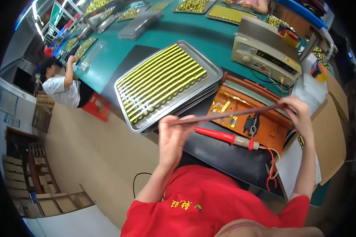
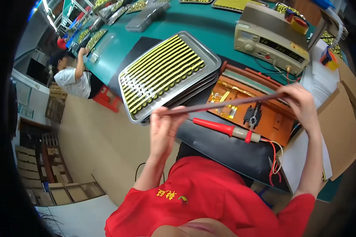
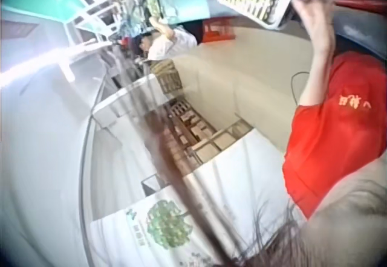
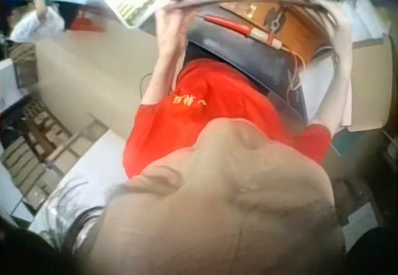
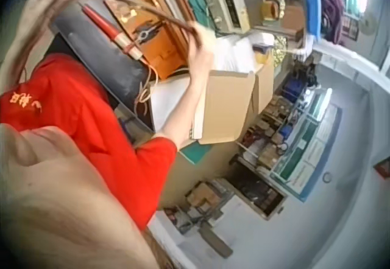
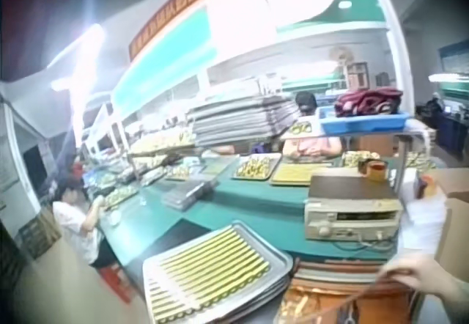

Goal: Testing LED strips with an electronic probe and packaging them into boxes with foam inserts.

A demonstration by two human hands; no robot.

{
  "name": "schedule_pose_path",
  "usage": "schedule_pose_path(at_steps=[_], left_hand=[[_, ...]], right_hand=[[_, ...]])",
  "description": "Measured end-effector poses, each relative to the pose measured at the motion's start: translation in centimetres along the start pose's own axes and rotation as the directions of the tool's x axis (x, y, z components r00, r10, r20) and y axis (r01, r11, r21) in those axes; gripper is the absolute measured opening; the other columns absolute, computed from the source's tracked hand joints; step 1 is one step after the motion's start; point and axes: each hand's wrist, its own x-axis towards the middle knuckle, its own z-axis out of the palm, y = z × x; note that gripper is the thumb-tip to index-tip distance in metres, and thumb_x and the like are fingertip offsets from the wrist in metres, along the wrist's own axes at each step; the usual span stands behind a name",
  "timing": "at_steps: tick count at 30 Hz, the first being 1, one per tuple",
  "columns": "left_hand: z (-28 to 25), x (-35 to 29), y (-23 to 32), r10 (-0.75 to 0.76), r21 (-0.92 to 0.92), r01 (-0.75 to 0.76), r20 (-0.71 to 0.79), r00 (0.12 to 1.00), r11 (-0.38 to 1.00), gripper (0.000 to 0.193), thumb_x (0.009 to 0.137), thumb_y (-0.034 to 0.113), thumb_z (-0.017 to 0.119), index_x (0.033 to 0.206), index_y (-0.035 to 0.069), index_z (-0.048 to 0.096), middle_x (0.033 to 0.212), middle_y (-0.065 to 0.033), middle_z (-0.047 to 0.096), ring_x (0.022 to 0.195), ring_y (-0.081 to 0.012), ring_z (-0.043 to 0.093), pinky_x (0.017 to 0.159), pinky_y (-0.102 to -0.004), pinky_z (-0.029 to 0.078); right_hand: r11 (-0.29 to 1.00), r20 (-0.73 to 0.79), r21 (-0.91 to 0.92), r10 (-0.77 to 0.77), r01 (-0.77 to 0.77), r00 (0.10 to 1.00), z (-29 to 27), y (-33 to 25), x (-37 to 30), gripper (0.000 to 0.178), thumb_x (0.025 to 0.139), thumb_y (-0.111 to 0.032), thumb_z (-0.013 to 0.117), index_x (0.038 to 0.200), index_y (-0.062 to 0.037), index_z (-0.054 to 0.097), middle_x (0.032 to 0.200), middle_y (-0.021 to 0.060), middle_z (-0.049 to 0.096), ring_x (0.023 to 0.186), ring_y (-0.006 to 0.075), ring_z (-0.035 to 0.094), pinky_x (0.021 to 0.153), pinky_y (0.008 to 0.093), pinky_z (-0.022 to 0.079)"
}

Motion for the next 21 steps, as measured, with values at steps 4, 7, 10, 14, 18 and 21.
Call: schedule_pose_path(at_steps=[4,7,10,14,18,21], left_hand=[[-7.2,-0.3,3.7,0.362,0.560,-0.225,-0.146,0.921,0.798,0.017,0.096,0.002,0.055,0.113,0.003,0.054,0.111,-0.0109,0.061,0.100,-0.0188,0.061,0.091,-0.0306,0.050],[-10.1,-0.8,6.7,0.500,0.716,-0.223,-0.199,0.843,0.662,0.012,0.089,-0.009,0.061,0.097,-0.001,0.064,0.100,-0.0033,0.058,0.092,-0.0127,0.059,0.087,-0.0257,0.048],[-11.8,-0.9,7.5,0.530,0.750,-0.205,-0.219,0.819,0.628,0.014,0.090,-0.008,0.060,0.102,-0.001,0.064,0.101,-0.0042,0.059,0.095,-0.0121,0.059,0.088,-0.0252,0.048],[-13.3,-0.2,6.8,0.549,0.770,-0.162,-0.275,0.789,0.617,0.014,0.090,-0.007,0.060,0.103,-0.002,0.064,0.104,-0.0047,0.059,0.096,-0.0118,0.060,0.088,-0.0239,0.047],[-13.7,0.7,6.0,0.540,0.775,-0.173,-0.243,0.806,0.607,0.013,0.091,-0.004,0.062,0.104,-0.001,0.064,0.103,-0.0044,0.058,0.092,-0.0110,0.059,0.084,-0.0238,0.047],[-14.1,1.1,5.5,0.549,0.786,-0.186,-0.221,0.806,0.590,0.012,0.091,-0.002,0.063,0.103,0.000,0.065,0.102,-0.0038,0.059,0.092,-0.0105,0.058,0.082,-0.0239,0.047]], right_hand=[[0.978,0.068,-0.051,-0.197,0.201,0.978,6.6,-1.6,7.9,0.022,0.077,0.003,0.067,0.097,-0.0053,0.068,0.093,0.0092,0.065,0.088,0.0267,0.063,0.080,0.0347,0.051],[0.958,0.086,-0.011,-0.284,0.286,0.955,11.2,-2.0,13.0,0.020,0.078,-0.001,0.069,0.097,-0.0067,0.069,0.094,0.0090,0.065,0.090,0.0266,0.064,0.077,0.0356,0.052],[0.936,0.095,-0.045,-0.344,0.349,0.934,14.1,-3.7,16.1,0.024,0.076,0.001,0.069,0.099,-0.0064,0.069,0.094,0.0092,0.066,0.090,0.0274,0.064,0.078,0.0355,0.053],[0.925,0.115,-0.145,-0.336,0.351,0.935,15.9,-3.8,18.2,0.024,0.076,0.001,0.069,0.098,-0.0070,0.069,0.093,0.0083,0.067,0.090,0.0264,0.065,0.078,0.0345,0.053],[0.918,0.090,-0.171,-0.347,0.358,0.934,15.9,-3.5,19.1,0.015,0.082,-0.003,0.065,0.097,-0.0053,0.067,0.094,0.0081,0.067,0.090,0.0268,0.066,0.077,0.0355,0.052],[0.927,0.084,-0.169,-0.326,0.336,0.942,16.5,-3.1,19.2,0.016,0.082,-0.004,0.066,0.098,-0.0054,0.066,0.095,0.0078,0.067,0.089,0.0268,0.066,0.077,0.0349,0.052]])
